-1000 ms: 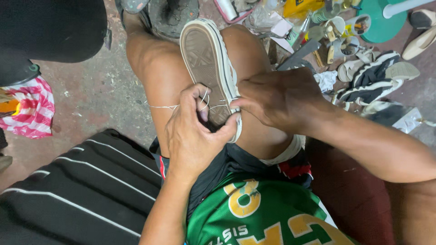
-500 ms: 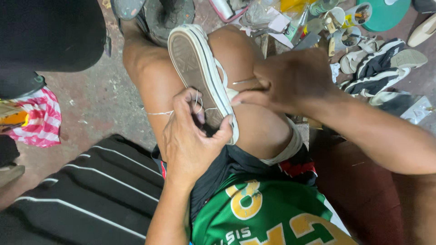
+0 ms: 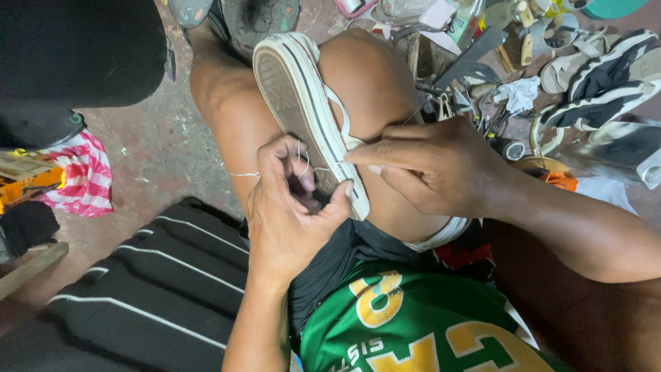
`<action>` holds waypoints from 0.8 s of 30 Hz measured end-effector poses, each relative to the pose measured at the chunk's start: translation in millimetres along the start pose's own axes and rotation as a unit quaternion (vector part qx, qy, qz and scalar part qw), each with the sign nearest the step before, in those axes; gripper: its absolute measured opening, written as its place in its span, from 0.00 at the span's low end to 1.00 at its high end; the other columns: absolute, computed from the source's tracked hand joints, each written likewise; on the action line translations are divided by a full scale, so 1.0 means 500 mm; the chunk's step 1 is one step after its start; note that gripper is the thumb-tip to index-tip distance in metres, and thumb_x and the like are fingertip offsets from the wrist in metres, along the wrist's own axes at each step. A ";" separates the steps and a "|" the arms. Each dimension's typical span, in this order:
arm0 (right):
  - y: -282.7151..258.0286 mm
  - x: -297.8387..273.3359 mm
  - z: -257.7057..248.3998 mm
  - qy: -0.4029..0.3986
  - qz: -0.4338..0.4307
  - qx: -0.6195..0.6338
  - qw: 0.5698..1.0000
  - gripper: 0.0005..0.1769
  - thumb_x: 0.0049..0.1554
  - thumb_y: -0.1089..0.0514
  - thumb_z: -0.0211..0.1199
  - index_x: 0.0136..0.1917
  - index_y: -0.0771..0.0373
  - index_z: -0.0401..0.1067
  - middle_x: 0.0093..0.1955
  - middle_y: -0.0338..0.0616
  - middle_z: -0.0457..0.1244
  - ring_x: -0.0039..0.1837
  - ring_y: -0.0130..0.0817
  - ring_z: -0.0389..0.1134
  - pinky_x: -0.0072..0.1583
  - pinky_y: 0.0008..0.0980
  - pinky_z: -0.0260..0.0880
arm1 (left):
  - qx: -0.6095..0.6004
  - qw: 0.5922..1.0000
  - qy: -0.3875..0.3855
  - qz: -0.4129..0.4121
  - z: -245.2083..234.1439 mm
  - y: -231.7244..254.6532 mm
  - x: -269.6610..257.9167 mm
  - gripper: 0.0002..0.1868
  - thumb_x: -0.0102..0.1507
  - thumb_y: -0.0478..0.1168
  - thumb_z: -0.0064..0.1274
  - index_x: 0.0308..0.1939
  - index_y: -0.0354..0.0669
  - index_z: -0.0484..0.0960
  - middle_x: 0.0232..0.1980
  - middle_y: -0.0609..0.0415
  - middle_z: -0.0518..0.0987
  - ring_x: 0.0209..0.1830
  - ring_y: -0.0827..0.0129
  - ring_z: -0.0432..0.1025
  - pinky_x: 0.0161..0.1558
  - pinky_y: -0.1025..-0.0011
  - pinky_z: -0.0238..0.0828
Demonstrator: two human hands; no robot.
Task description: The person is repairing a white canvas shoe by hand-sewing the sole to the upper. They use a needle and white thread, repeatedly pushing the needle through the shoe's edge and pulling the thread tight to secure the sole.
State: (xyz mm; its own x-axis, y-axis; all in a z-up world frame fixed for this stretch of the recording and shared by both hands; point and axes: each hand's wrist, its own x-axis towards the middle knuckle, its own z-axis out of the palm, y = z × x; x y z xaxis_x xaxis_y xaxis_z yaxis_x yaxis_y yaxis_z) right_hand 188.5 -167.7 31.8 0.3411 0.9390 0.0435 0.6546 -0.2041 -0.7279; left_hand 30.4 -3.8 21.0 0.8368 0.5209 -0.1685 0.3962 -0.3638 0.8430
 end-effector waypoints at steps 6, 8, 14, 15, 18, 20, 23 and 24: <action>-0.001 0.010 -0.008 -0.028 0.010 -0.010 1.000 0.17 0.56 0.64 0.63 0.58 0.55 0.79 0.49 0.40 0.72 0.41 0.36 0.74 0.42 0.32 0.74 | -0.013 1.000 -0.009 -0.025 0.001 0.002 0.001 0.37 0.51 0.42 0.74 0.56 0.41 0.67 0.31 0.57 0.72 0.23 0.75 0.70 0.28 0.76 0.73; -0.007 0.014 -0.014 -0.030 0.007 -0.028 0.999 0.19 0.55 0.65 0.62 0.59 0.56 0.78 0.50 0.41 0.72 0.41 0.38 0.74 0.42 0.34 0.74 | -0.017 1.000 -0.009 -0.023 -0.001 0.001 0.001 0.37 0.52 0.42 0.74 0.57 0.41 0.67 0.31 0.57 0.71 0.24 0.75 0.70 0.28 0.76 0.73; -0.047 0.021 -0.039 -0.105 -0.003 -0.163 0.981 0.23 0.51 0.60 0.64 0.61 0.57 0.76 0.41 0.40 0.64 0.33 0.38 0.67 0.32 0.38 0.67 | -0.019 1.000 -0.019 0.008 -0.009 -0.013 0.006 0.38 0.52 0.44 0.76 0.57 0.41 0.68 0.30 0.58 0.72 0.25 0.74 0.69 0.31 0.73 0.72; -0.053 0.024 -0.041 -0.125 -0.005 -0.195 0.973 0.24 0.50 0.59 0.64 0.62 0.57 0.76 0.40 0.40 0.62 0.31 0.37 0.66 0.30 0.38 0.65 | -0.023 0.999 -0.021 0.023 -0.011 -0.016 0.008 0.38 0.53 0.44 0.76 0.57 0.41 0.67 0.31 0.58 0.72 0.27 0.73 0.69 0.32 0.73 0.72; -0.054 0.043 -0.042 -0.138 -0.044 -0.210 0.967 0.24 0.48 0.58 0.64 0.59 0.60 0.74 0.39 0.39 0.60 0.34 0.36 0.67 0.28 0.37 0.63 | -0.005 1.000 -0.025 0.005 -0.010 -0.022 0.011 0.37 0.53 0.46 0.76 0.56 0.41 0.68 0.28 0.57 0.71 0.25 0.71 0.68 0.31 0.71 0.70; -0.044 0.061 -0.037 -0.138 -0.044 -0.186 0.972 0.18 0.50 0.60 0.64 0.55 0.57 0.75 0.39 0.38 0.63 0.35 0.36 0.68 0.30 0.36 0.66 | -0.003 1.000 -0.020 0.017 -0.013 -0.026 0.010 0.37 0.53 0.46 0.76 0.56 0.41 0.68 0.28 0.57 0.71 0.25 0.71 0.68 0.30 0.71 0.69; -0.016 0.085 -0.036 -0.108 -0.072 -0.120 0.984 0.14 0.54 0.60 0.65 0.54 0.53 0.76 0.42 0.36 0.68 0.37 0.36 0.70 0.36 0.35 0.69 | -0.027 0.999 -0.028 0.028 -0.022 -0.028 0.019 0.37 0.52 0.47 0.76 0.55 0.41 0.68 0.28 0.57 0.71 0.24 0.70 0.68 0.30 0.71 0.69; -0.009 0.087 -0.036 -0.100 -0.090 -0.091 0.987 0.13 0.55 0.59 0.66 0.54 0.52 0.77 0.44 0.35 0.70 0.38 0.36 0.70 0.38 0.34 0.69 | -0.042 0.998 -0.030 0.024 -0.022 -0.029 0.018 0.36 0.52 0.47 0.76 0.54 0.42 0.68 0.28 0.57 0.70 0.24 0.69 0.68 0.29 0.71 0.70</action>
State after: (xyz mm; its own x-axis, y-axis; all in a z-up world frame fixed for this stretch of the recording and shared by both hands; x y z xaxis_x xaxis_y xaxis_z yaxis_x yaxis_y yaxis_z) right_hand 212.7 -131.1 49.4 0.0809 0.9967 0.0111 0.8091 -0.0591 -0.5847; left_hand 28.0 14.6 13.0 0.8763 0.4564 -0.1544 0.3238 -0.3205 0.8902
